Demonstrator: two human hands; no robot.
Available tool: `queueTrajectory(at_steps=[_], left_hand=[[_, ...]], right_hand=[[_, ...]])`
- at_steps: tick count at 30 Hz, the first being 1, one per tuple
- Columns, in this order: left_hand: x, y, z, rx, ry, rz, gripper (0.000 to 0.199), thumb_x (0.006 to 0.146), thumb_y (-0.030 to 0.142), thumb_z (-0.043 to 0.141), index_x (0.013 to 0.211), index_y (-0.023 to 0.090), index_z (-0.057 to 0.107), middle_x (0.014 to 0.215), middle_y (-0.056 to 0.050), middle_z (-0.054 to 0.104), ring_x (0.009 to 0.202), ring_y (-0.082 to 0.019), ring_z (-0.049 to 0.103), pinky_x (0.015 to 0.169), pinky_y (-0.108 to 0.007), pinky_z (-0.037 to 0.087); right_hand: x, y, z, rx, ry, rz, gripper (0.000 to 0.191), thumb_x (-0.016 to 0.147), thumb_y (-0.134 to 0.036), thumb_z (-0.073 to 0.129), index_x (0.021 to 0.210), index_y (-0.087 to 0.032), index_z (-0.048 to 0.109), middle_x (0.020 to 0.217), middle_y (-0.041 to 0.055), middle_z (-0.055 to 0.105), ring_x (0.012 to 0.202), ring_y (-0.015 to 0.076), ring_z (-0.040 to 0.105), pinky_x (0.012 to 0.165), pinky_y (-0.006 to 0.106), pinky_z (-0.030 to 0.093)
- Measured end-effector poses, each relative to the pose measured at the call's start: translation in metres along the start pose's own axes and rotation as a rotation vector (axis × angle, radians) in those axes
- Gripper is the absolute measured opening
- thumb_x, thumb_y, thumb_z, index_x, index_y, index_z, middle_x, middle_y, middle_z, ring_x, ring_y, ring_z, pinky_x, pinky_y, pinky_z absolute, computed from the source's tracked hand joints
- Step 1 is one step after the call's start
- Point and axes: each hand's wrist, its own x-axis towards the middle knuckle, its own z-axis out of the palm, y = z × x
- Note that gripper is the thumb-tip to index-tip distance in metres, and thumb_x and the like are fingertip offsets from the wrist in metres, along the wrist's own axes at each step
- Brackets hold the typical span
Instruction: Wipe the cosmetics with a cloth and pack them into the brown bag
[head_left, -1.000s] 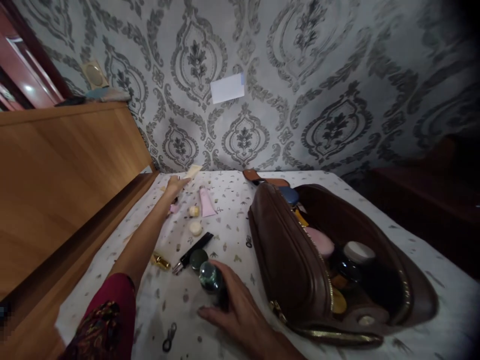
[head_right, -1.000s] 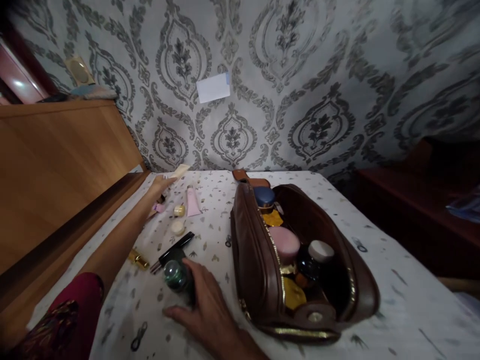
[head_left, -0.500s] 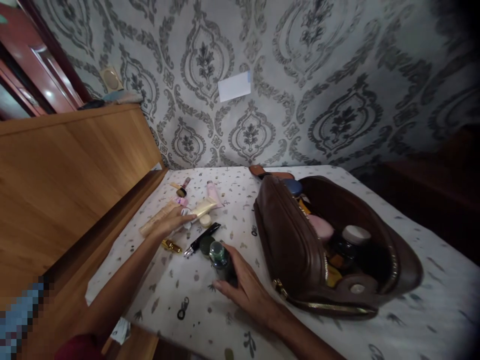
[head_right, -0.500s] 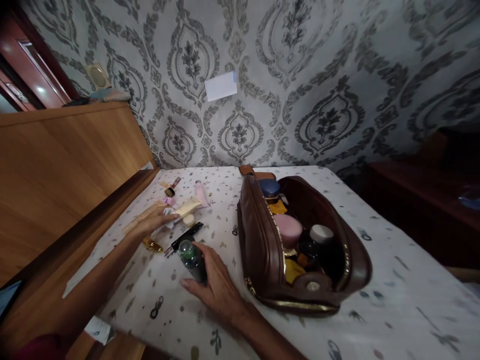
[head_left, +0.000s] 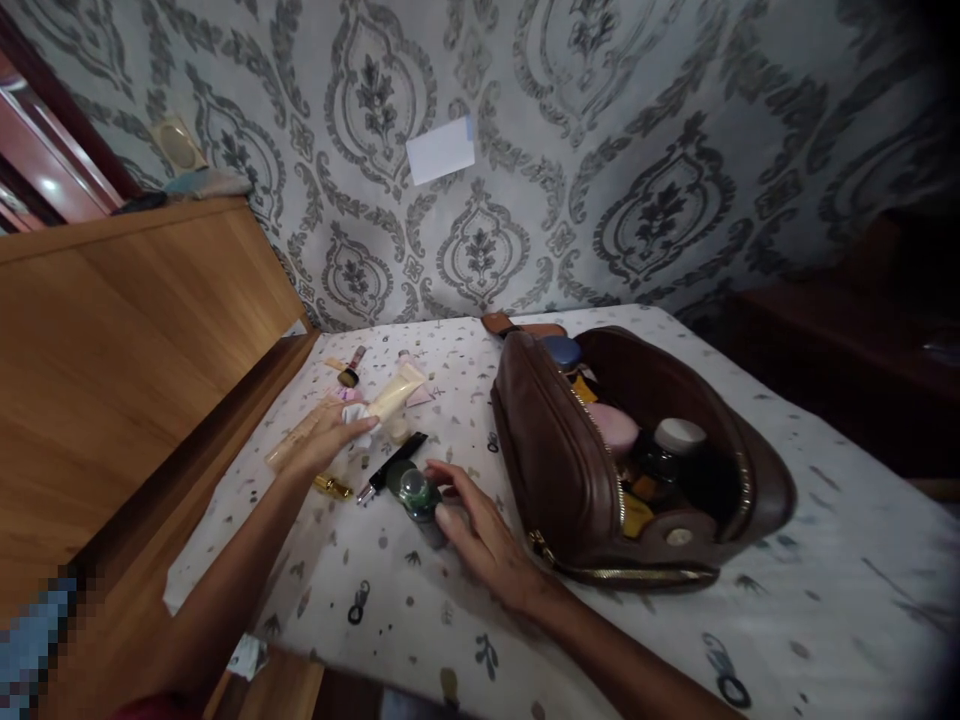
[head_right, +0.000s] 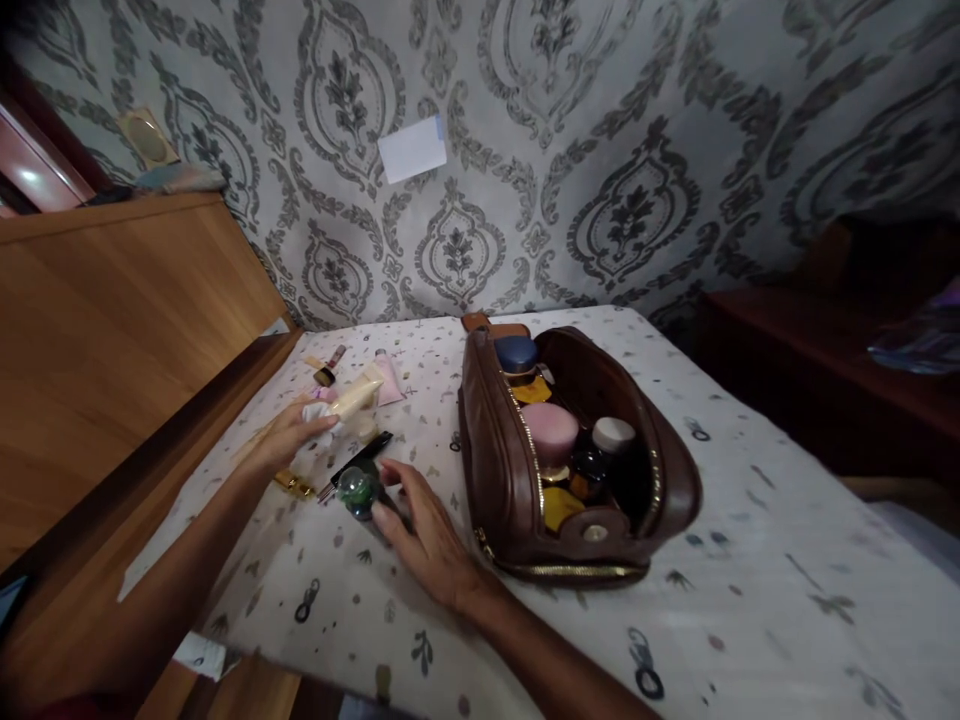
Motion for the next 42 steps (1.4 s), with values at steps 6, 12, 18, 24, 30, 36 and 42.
queueTrajectory(at_steps=[6,12,18,24,30,36,42], left_hand=[[-0.050,0.014,0.021,-0.110,-0.026,-0.042,0.044,0.069,0.055,0.075,0.087,0.016,0.066,0.064,0.002,0.058,0.055,-0.012,0.050,0.052,-0.022,0.040],[-0.078,0.009,0.030,-0.221,0.007,-0.145,0.053,0.059,0.057,0.082,0.088,0.015,0.065,0.060,0.004,0.056,0.051,-0.011,0.048,0.048,-0.020,0.038],[-0.095,0.012,0.032,-0.380,0.319,-0.269,0.057,0.046,0.056,0.087,0.081,0.017,0.063,0.060,0.002,0.062,0.052,-0.013,0.056,0.045,-0.019,0.043],[-0.126,0.007,0.038,-0.231,0.276,-0.226,0.071,0.042,0.057,0.087,0.099,0.019,0.069,0.074,-0.001,0.071,0.061,-0.020,0.064,0.054,-0.026,0.052],[-0.146,0.018,0.056,-0.097,0.212,-0.099,0.065,0.048,0.060,0.086,0.097,0.020,0.072,0.095,-0.003,0.073,0.087,-0.024,0.065,0.070,-0.025,0.053],[-0.156,0.016,0.077,-0.081,0.220,-0.065,0.070,0.058,0.071,0.077,0.105,0.020,0.069,0.090,-0.004,0.074,0.093,-0.028,0.066,0.084,-0.032,0.053],[-0.157,-0.017,0.068,0.339,0.184,0.184,0.058,0.074,0.064,0.066,0.110,0.018,0.066,0.113,-0.008,0.071,0.115,-0.032,0.061,0.103,-0.040,0.046]], right_hand=[[0.000,0.003,0.008,-0.093,-0.052,-0.002,0.065,0.077,-0.027,0.076,0.136,-0.019,0.049,0.132,0.0129,0.058,0.123,0.0269,0.054,0.106,0.045,0.042],[0.016,0.007,0.014,-0.229,-0.012,0.044,0.056,0.079,-0.026,0.078,0.130,-0.019,0.055,0.118,0.0101,0.065,0.112,0.0267,0.059,0.098,0.041,0.045],[0.044,0.015,0.018,-0.215,0.241,0.219,0.042,0.078,-0.026,0.078,0.115,-0.022,0.057,0.104,0.0043,0.065,0.098,0.0227,0.061,0.084,0.032,0.047],[0.039,0.022,0.020,-0.186,0.239,0.214,0.044,0.078,-0.023,0.075,0.118,-0.021,0.057,0.113,0.0082,0.063,0.108,0.0261,0.059,0.092,0.037,0.046],[0.009,-0.002,0.013,-0.213,0.325,0.189,0.067,0.079,-0.016,0.067,0.140,-0.010,0.039,0.135,0.0195,0.051,0.127,0.0308,0.046,0.109,0.046,0.036],[-0.021,-0.023,0.020,-0.040,0.285,-0.201,0.016,0.092,-0.027,0.045,0.101,-0.019,0.055,0.098,0.0074,0.061,0.094,0.0217,0.057,0.091,0.035,0.047],[-0.014,-0.014,0.030,0.346,0.109,0.011,0.032,0.095,-0.041,0.048,0.111,-0.015,0.057,0.094,0.0051,0.063,0.081,0.0180,0.058,0.075,0.029,0.049]])
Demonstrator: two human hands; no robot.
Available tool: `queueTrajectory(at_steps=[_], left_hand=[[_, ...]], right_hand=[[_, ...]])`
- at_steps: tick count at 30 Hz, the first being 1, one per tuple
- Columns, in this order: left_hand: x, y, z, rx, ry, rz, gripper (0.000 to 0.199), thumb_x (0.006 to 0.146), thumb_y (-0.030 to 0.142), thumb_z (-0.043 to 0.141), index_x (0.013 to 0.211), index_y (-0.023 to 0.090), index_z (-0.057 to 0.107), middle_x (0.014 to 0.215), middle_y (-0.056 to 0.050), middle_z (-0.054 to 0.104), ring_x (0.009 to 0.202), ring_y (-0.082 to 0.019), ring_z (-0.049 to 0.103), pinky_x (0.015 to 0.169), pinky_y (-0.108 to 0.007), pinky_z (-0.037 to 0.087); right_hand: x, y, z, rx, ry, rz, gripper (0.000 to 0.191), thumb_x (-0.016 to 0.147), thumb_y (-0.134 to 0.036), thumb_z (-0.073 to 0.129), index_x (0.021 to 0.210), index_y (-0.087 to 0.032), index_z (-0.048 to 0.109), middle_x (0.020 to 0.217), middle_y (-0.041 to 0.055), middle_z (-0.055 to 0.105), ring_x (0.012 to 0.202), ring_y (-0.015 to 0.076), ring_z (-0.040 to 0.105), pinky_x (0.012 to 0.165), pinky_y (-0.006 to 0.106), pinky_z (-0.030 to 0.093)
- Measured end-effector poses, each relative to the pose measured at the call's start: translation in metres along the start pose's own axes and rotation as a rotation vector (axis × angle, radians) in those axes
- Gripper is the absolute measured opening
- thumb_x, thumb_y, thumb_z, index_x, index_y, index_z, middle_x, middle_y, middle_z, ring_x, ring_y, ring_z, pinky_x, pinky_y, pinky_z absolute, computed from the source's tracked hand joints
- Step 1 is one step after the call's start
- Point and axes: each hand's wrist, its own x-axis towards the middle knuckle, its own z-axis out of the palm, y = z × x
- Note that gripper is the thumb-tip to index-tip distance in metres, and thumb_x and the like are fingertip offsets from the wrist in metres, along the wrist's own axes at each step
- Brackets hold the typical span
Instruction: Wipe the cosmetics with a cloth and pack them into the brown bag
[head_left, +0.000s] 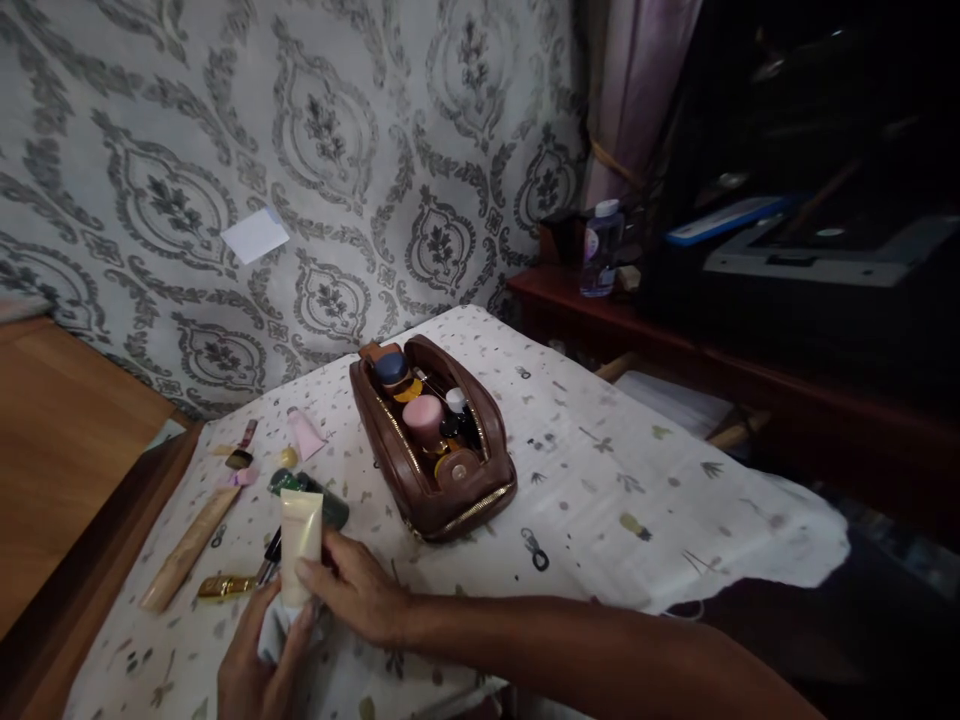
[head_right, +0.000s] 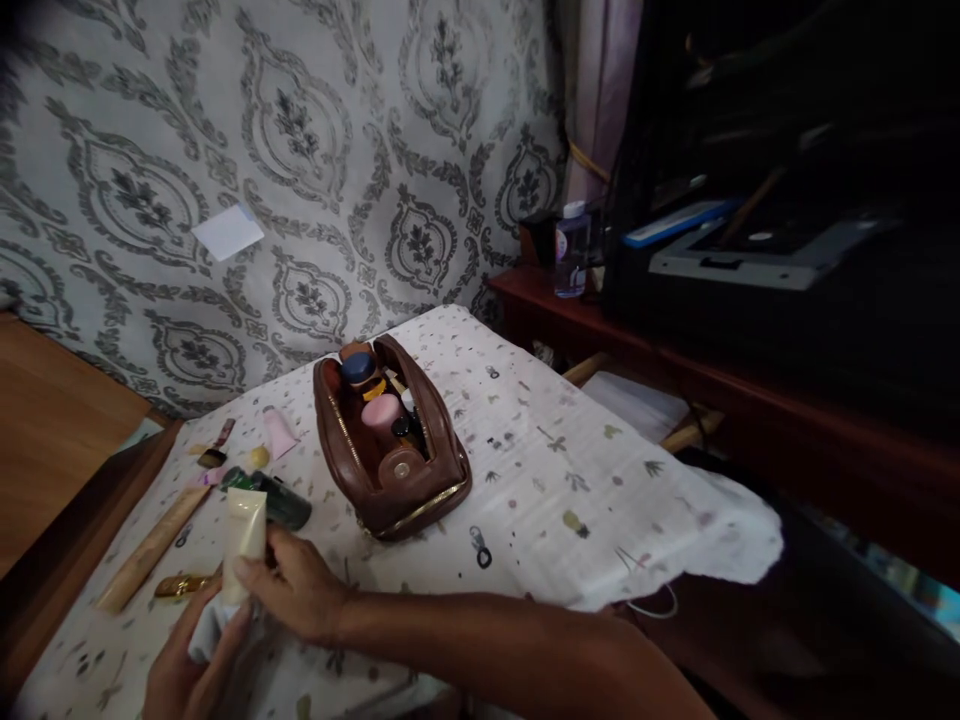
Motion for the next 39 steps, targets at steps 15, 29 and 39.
queueTrajectory(at_steps=[15,29,39], left_hand=[[-0.009,0.026,0.019,0.390,0.060,0.756,0.057,0.103,0.037,0.034,0.156,0.020,0.022,0.151,-0.017,0.043,0.144,-0.028,0.035,0.119,-0.049,0.025],[0.025,0.040,-0.008,0.299,0.185,0.361,0.030,0.100,0.033,0.039,0.103,0.016,0.065,0.093,-0.009,0.068,0.088,-0.021,0.063,0.081,-0.033,0.047],[0.053,0.026,-0.023,-0.089,0.176,0.139,0.040,0.097,0.044,0.040,0.077,0.018,0.064,0.065,0.000,0.059,0.065,-0.016,0.055,0.065,-0.027,0.041]], right_hand=[[0.001,0.019,0.006,0.093,-0.172,0.015,0.059,0.095,-0.065,0.039,0.130,-0.022,0.058,0.131,0.0091,0.060,0.133,0.0244,0.045,0.120,0.043,0.022],[-0.006,0.017,0.005,-0.078,-0.477,0.085,0.058,0.093,-0.073,0.036,0.101,-0.019,0.057,0.078,0.0019,0.056,0.068,0.0165,0.053,0.065,0.031,0.049],[-0.008,0.003,0.005,0.067,-0.575,0.288,0.065,0.079,-0.070,0.065,0.118,-0.021,0.048,0.083,-0.0012,0.054,0.064,0.0114,0.050,0.047,0.020,0.039]])
